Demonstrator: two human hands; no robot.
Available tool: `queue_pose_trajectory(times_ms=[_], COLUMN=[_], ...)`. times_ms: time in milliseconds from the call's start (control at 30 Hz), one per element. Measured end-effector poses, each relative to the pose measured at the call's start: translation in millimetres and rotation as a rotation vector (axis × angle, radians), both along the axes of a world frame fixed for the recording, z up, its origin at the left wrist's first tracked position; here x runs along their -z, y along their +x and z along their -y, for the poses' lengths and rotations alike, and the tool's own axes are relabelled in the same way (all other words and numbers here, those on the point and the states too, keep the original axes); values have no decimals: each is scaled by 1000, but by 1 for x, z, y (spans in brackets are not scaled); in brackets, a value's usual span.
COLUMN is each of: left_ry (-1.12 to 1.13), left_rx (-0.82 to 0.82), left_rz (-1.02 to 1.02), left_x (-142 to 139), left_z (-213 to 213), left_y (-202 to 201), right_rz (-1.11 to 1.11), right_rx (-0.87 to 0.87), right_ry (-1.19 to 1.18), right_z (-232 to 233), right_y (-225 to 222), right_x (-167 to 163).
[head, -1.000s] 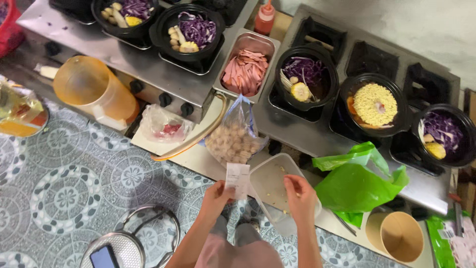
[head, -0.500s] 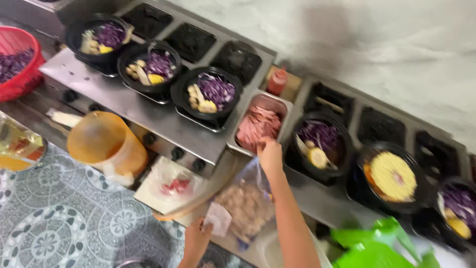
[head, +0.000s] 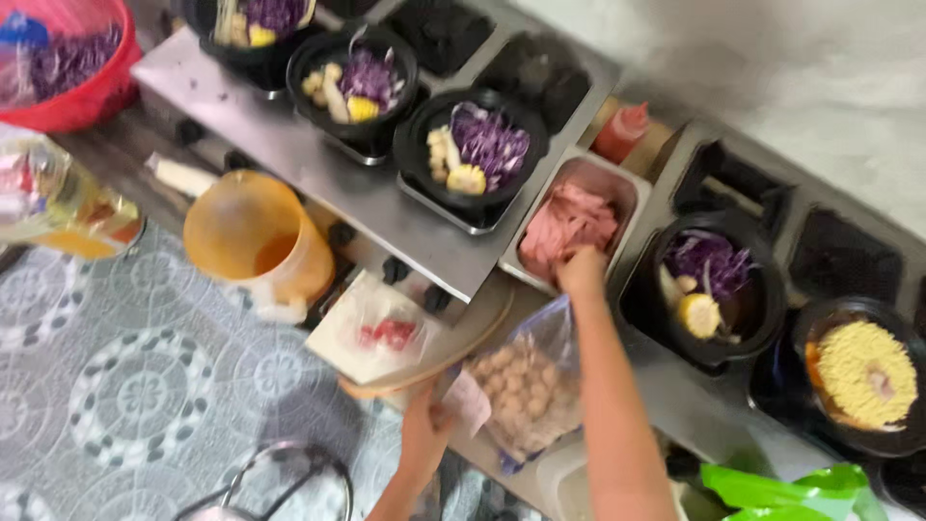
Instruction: The person assembles multiple food containers by adding ingredients including enoki mushrooms, meatballs, corn, and ham. They place each ingredient into black bowls containing purple cabbage and instant noodles, then arrange the filled containers on the counter.
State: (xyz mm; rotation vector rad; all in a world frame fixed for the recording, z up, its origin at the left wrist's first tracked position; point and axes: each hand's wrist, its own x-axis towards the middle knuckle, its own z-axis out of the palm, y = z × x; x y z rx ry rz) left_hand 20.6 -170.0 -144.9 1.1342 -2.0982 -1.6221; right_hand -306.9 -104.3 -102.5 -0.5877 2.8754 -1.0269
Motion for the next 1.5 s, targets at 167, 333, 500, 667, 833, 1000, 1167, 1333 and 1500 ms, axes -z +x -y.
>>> queue_pose_trajectory(times_ms=[167, 333, 500, 667, 833, 1000, 1167, 1333, 1500], left_ry=[-19, -10, 841, 895, 871, 491, -133, -790, 536], left_rx=[221, 164, 96, 180, 209, 26, 9, -17, 314], left_rz=[218, -119, -349, -411, -423, -180, -137, -81, -556], left_x=[0, 11, -10, -67, -65, -31, -50, -79, -109], left_z=[6, 6, -4, -16, -24, -11, -14, -29, -86], left_y=[-6, 7, 43, 64, 77, 43, 21, 27, 14], right_rz=[-175, -343, -142, -78, -61, 16, 303, 481, 446], right_rx=[-101, -74, -18, -55, -45, -43, 39, 31, 25], right_ry=[-139, -187, -459, -620, -690, -795, -1044, -1192, -1215], right_z=[-27, -42, -55, -71, -89, -108, -143, -189, -227], right_y=[4, 14, 24, 29, 40, 56, 92, 138, 201], right_x=[0, -13, -22, -31, -41, -64, -86, -96, -106])
